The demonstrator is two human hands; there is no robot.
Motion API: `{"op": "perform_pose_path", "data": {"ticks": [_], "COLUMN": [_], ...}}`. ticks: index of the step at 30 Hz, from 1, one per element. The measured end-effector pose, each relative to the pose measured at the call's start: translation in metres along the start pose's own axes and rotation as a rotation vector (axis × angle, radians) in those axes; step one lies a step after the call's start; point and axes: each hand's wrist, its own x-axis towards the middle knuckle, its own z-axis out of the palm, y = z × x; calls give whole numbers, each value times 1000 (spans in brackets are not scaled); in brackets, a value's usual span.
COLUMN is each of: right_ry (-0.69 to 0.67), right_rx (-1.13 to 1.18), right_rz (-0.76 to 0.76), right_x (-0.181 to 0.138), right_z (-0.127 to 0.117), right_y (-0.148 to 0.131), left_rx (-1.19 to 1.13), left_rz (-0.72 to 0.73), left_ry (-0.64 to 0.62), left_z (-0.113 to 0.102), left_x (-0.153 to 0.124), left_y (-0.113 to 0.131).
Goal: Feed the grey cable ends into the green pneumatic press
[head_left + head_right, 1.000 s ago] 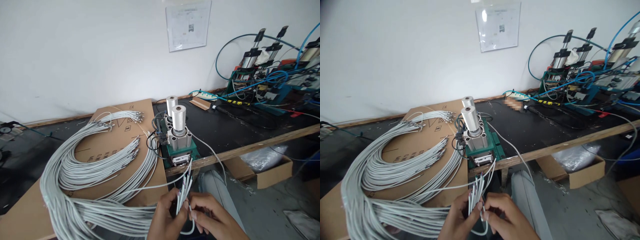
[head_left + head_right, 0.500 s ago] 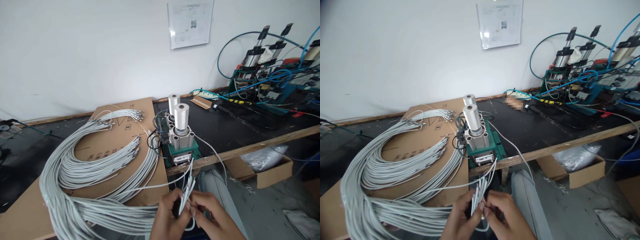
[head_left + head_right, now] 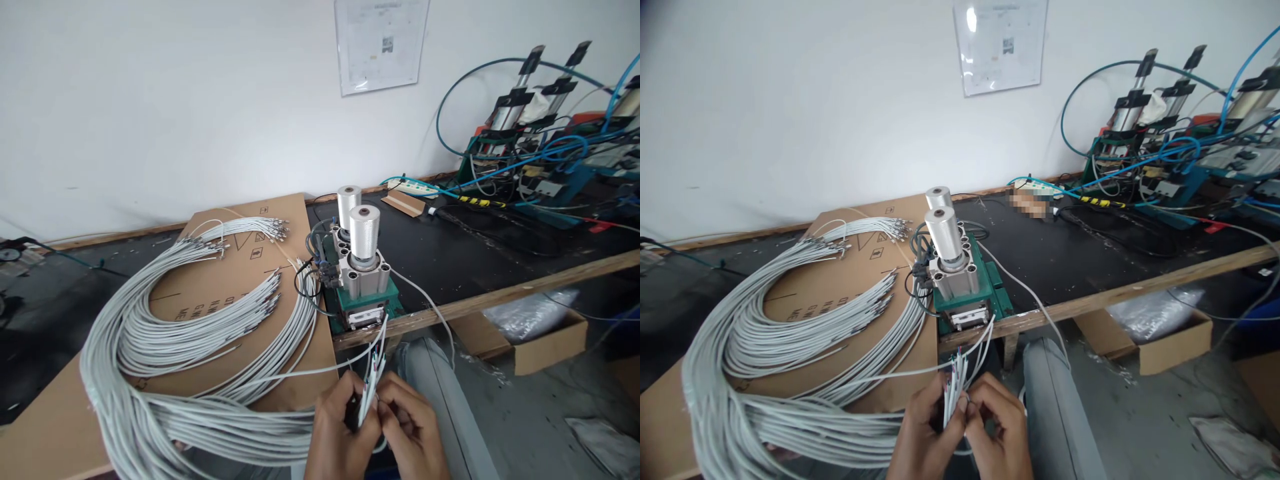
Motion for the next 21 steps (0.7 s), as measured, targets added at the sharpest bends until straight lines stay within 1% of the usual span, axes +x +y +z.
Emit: {"op": "perform_pose_path", "data": {"ticks": [4,7,9,12,17,21], "right_ry": [35,92,133,170,198,230], "right_rx": [174,292,332,345,321,256], "right_rz": [45,79,82,65,85,25], "right_x": [-1,-2,-2,-2,-2,-2], "right_z": [8,16,21,27,31,35], "right_y": [5,8,10,11,11,13], "left_rx": [-17,-6,14,27,-26,-46], "left_rz": [-45,-75,-79,-72,-47,-34], "left_ry": [17,19,20,35,65,96], "left_z": [2,2,1,-1,-2,-3], "left_x": [0,-1,-2,-4,-4,-5], "left_y": [3,6,8,9,8,7]}}
